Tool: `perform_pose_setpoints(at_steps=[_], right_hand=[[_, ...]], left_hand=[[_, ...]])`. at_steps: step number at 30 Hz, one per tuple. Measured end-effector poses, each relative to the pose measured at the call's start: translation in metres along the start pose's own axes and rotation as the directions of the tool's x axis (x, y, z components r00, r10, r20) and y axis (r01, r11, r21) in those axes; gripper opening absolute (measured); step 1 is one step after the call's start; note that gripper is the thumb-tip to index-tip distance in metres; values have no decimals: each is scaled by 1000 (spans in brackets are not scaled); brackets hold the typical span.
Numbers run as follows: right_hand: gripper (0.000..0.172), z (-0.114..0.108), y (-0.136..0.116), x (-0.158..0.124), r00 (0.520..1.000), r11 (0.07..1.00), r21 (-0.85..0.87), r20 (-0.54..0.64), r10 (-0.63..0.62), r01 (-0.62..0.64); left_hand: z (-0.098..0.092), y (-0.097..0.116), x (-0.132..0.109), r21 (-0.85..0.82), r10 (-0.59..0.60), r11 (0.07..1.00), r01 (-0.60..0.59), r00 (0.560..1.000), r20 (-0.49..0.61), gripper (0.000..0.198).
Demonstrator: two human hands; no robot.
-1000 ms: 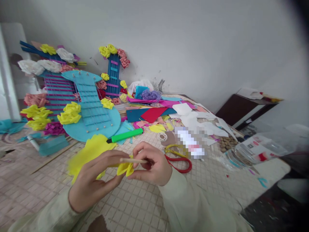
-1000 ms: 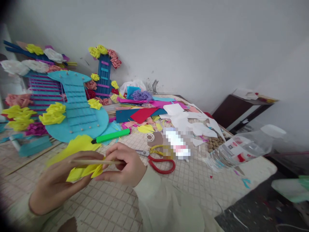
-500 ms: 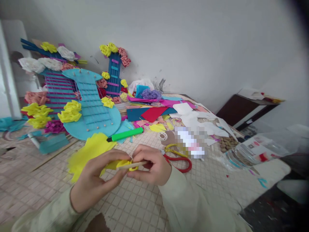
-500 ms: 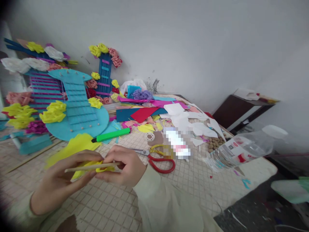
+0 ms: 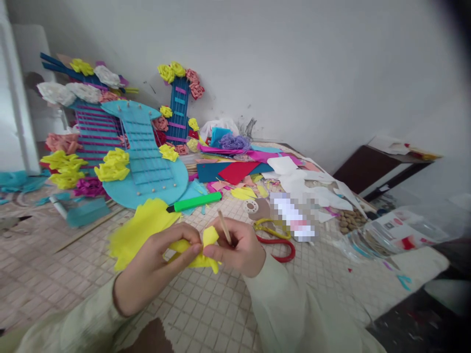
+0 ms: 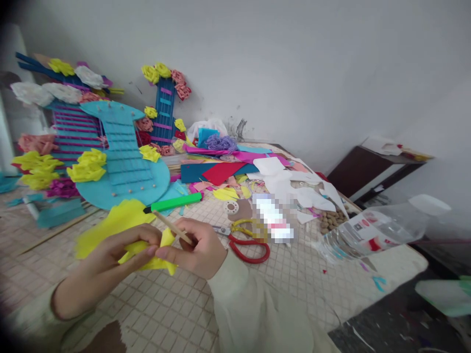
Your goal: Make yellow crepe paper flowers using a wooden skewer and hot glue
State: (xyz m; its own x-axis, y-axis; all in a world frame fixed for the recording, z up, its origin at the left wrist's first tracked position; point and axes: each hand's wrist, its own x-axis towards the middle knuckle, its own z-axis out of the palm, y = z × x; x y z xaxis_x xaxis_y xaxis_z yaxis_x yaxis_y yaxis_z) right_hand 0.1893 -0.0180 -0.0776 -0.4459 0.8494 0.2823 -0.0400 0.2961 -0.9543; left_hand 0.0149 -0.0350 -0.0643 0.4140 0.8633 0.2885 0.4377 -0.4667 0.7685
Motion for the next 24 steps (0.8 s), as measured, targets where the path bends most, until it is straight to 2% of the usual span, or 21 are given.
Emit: perform_pose_setpoints(at_steps=[4, 8, 10, 16, 20, 24], right_hand=[[28, 1, 3, -1, 995, 994, 47, 20, 100, -101], [29, 2, 6, -2, 992, 987, 92, 16, 129, -130], [30, 2, 6, -2, 990, 986, 90, -1, 141, -140], [36, 4, 4, 1, 994, 983, 155, -17, 107, -103], [33, 5, 6, 1, 995, 988, 126, -40, 95, -89], [30, 5, 8, 1, 996, 994, 86, -55, 71, -66]], left_hand=[[-1, 1, 3, -33, -59, 998, 61, 996, 72, 9], [1, -1, 1, -341, -125, 923, 180, 976, 178, 13], [1, -2, 1, -427, -136, 877, 218, 967, 215, 14], [-2, -4, 2, -349, -158, 917, 194, 979, 130, 5], [-4, -3, 2, -391, -180, 897, 205, 979, 101, 3], [-3, -3, 2, -422, -205, 876, 235, 972, 116, 6]])
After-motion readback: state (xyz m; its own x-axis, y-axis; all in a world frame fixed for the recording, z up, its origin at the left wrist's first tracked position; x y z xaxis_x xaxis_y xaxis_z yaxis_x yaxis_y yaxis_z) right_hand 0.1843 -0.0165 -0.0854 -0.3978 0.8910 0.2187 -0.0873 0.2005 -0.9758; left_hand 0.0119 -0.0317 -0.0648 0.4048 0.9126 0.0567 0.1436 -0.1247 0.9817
